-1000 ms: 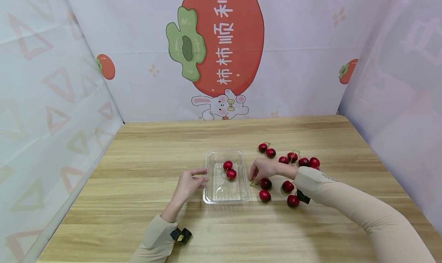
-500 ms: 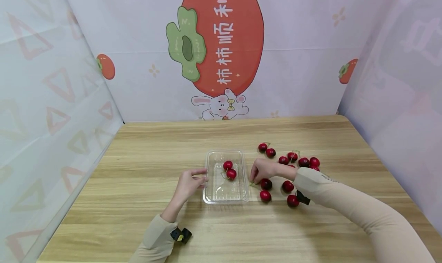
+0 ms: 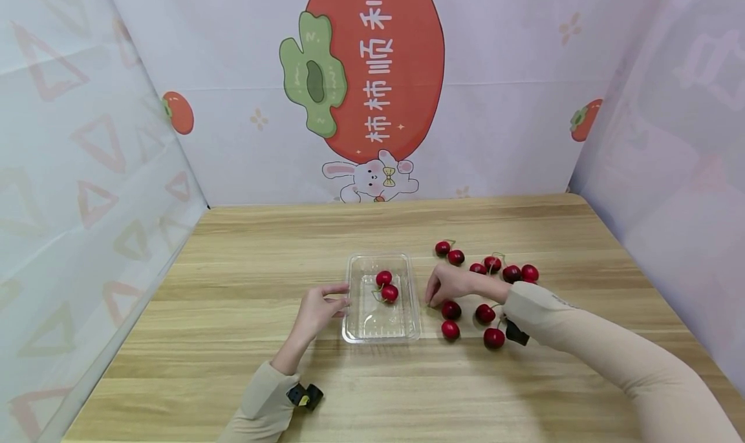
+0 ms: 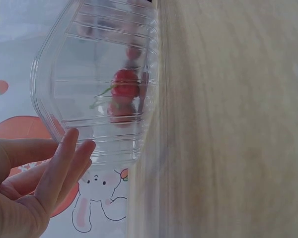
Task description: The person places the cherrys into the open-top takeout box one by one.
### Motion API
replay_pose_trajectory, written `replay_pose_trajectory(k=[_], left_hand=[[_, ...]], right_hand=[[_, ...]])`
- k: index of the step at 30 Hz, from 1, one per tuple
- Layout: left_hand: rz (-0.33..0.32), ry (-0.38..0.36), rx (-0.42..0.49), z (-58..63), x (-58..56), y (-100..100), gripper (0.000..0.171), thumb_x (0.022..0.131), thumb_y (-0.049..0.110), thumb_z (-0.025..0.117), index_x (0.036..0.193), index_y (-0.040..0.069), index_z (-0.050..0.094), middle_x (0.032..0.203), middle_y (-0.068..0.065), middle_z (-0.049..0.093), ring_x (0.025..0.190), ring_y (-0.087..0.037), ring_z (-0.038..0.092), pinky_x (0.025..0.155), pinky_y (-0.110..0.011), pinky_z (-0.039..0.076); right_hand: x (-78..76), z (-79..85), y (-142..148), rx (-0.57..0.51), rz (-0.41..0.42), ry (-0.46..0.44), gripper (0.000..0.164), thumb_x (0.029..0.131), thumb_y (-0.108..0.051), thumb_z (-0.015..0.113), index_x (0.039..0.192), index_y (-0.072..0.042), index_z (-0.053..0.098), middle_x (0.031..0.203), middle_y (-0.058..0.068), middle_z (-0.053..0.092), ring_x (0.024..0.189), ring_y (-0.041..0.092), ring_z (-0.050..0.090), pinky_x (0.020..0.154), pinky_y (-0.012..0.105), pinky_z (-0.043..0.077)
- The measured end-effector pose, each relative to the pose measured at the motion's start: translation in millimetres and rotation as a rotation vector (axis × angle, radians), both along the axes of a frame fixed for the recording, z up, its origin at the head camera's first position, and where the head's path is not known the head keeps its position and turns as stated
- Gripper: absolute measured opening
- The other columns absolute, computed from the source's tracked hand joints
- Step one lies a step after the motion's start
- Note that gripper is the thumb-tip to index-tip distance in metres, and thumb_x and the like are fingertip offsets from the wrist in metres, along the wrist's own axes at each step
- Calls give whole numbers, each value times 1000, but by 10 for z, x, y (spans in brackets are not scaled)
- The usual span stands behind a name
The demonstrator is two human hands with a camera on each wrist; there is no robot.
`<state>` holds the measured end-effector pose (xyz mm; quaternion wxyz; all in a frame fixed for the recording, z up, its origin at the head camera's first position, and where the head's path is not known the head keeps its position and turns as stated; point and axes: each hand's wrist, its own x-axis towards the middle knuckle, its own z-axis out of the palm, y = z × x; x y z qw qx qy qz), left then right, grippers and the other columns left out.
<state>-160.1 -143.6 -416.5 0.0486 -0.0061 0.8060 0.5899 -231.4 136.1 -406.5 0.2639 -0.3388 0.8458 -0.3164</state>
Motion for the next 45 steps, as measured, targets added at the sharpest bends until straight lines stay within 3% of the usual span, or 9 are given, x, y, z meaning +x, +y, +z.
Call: replay_pose_trajectory(k=[8,16,28,36,40,45], left_hand=[[6,-1,8,-16,-23,4,29,78,-9,58,106,-11,58,106,-25,58,78,-31,64,59,-26,57],[12,-2,7,-27,-27,-1,29,78,-8,59,107,-10,58,107,-25,59,76,-30,64,59,-26,57],[14,-8,5,-16,-22,2,29,78,-8,58,107,-10,58,107,-25,58,78,-31,64,59,-26,57],[4,-5,11,-15,-19,6,29,78,-8,58,107,-12,57,107,-26,58,78,-32,64,59,-26,57],[2,-5,8,-18,-21,6,30,78,-8,58,108,-12,57,108,-26,58,78,-32,64,59,-26,57],[3,-9,3,-21,-22,3,30,78,-8,58,108,-12,57,108,-26,58,77,-31,64,59,-26,57]], right_hand=[[5,61,61,-24,-26,-15,7,71,5,64,77,5,68,67,7,66,55,5,53,50,13,45],[-3,134,148,-37,-46,-42,9,75,1,64,82,4,68,74,5,67,65,9,59,60,17,51],[-13,215,255,-102,-99,-88,9,77,-1,63,83,3,68,78,6,67,69,12,60,66,24,56],[-9,287,289,-123,-151,-96,9,79,-5,63,86,0,68,78,5,65,72,15,62,73,43,55],[-12,345,302,-135,-146,-51,9,79,-7,64,85,-1,68,77,5,65,70,14,61,70,41,55],[0,454,308,-156,-145,-26,10,80,-10,64,85,-2,68,77,6,66,67,10,58,63,25,52]])
